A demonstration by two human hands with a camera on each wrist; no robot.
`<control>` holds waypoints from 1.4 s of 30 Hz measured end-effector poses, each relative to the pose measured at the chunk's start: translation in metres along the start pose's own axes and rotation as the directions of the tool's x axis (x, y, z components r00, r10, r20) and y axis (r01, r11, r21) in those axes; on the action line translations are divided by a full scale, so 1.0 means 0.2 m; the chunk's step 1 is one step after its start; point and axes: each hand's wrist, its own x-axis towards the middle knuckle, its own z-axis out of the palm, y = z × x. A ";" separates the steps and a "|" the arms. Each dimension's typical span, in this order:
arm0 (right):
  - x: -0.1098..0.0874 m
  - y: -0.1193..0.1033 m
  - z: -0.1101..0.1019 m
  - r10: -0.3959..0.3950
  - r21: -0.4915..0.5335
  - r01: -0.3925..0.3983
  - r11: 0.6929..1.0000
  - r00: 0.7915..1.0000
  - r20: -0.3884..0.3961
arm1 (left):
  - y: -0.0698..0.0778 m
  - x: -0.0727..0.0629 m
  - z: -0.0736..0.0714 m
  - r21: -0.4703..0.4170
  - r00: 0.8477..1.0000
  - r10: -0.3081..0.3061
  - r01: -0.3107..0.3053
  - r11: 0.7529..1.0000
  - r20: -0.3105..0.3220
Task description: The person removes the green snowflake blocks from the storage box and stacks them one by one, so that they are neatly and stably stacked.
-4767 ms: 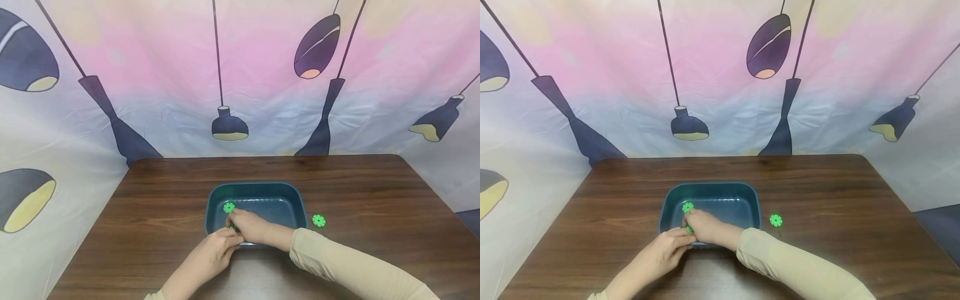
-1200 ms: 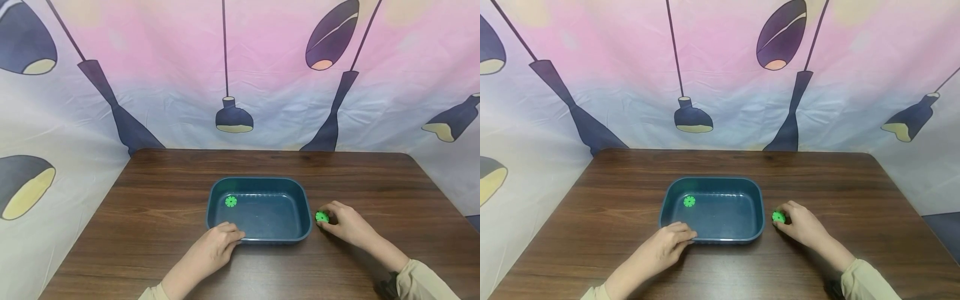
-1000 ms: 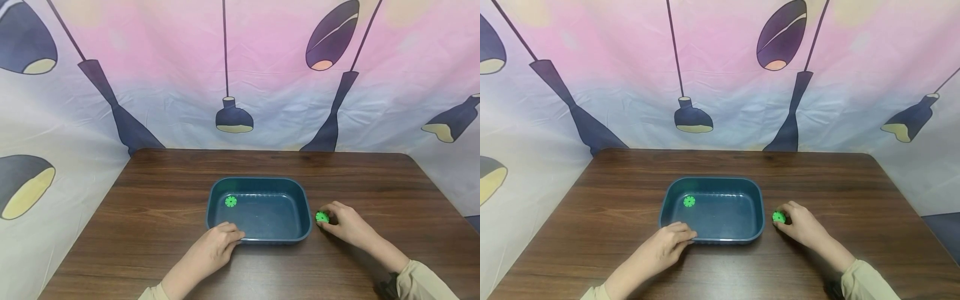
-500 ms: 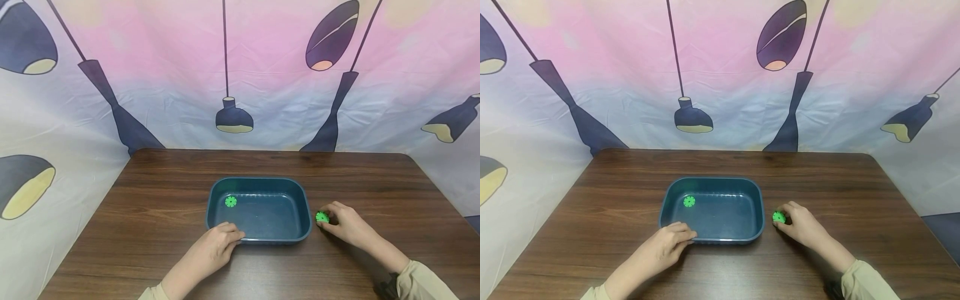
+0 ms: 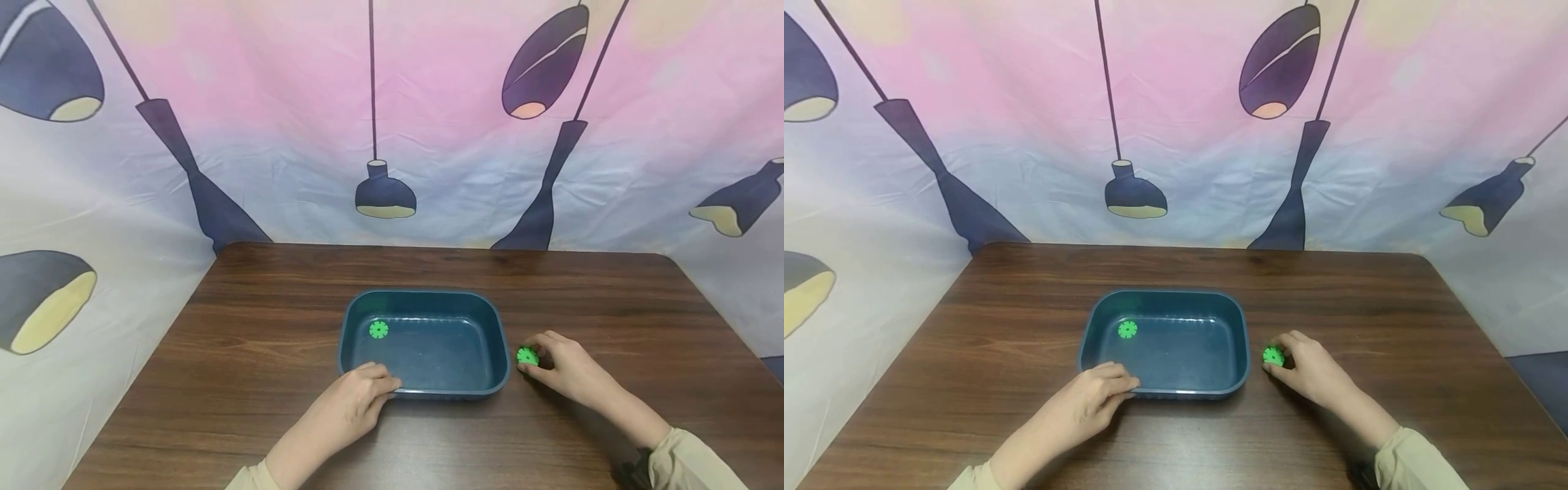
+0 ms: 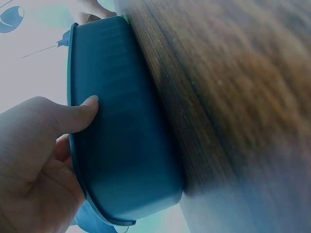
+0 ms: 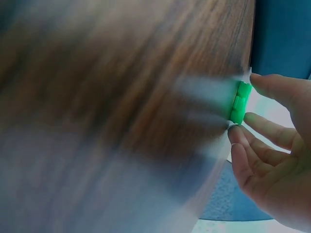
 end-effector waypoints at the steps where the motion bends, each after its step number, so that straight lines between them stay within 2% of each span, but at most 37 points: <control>1: 0.00 0.00 0.00 0.004 -0.002 -0.004 1.000 1.000 0.000 | 0.00 0.00 0.00 -0.002 1.000 -0.003 0.003 1.000 0.004; 7: 0.04 -0.03 -0.04 0.003 -0.010 -0.003 1.000 0.999 -0.044 | -0.01 0.00 0.00 -0.003 1.000 -0.019 0.019 1.000 0.012; 14: 0.15 -0.12 -0.15 -0.099 -0.006 0.099 0.995 0.990 -0.101 | -0.01 0.01 0.01 -0.002 0.999 -0.045 0.045 0.999 0.023; 17: 0.22 -0.17 -0.20 -0.139 -0.012 0.139 0.990 0.985 -0.105 | -0.01 0.01 0.02 0.003 0.998 -0.050 0.050 0.999 0.042; 23: 0.40 -0.29 -0.28 -0.251 -0.020 0.250 0.968 0.961 -0.114 | 0.00 0.03 0.03 0.029 0.997 -0.053 0.052 0.998 0.047; 27: 0.52 -0.40 -0.31 -0.300 -0.019 0.300 0.954 0.950 -0.082 | 0.01 0.05 0.05 0.035 0.997 -0.057 0.056 0.998 0.050; 32: 0.64 -0.54 -0.26 -0.384 0.015 0.384 0.923 0.923 -0.012 | 0.03 0.07 0.06 0.041 0.995 -0.079 0.076 0.996 0.068; 38: 0.75 -0.68 -0.08 -0.479 0.033 0.479 0.877 0.869 0.120 | 0.05 0.07 0.06 0.018 0.988 -0.112 0.111 0.994 0.107; 42: 0.77 -0.74 0.03 -0.503 0.059 0.501 0.863 0.844 0.187 | 0.05 0.06 0.05 0.037 0.988 -0.109 0.106 0.994 0.107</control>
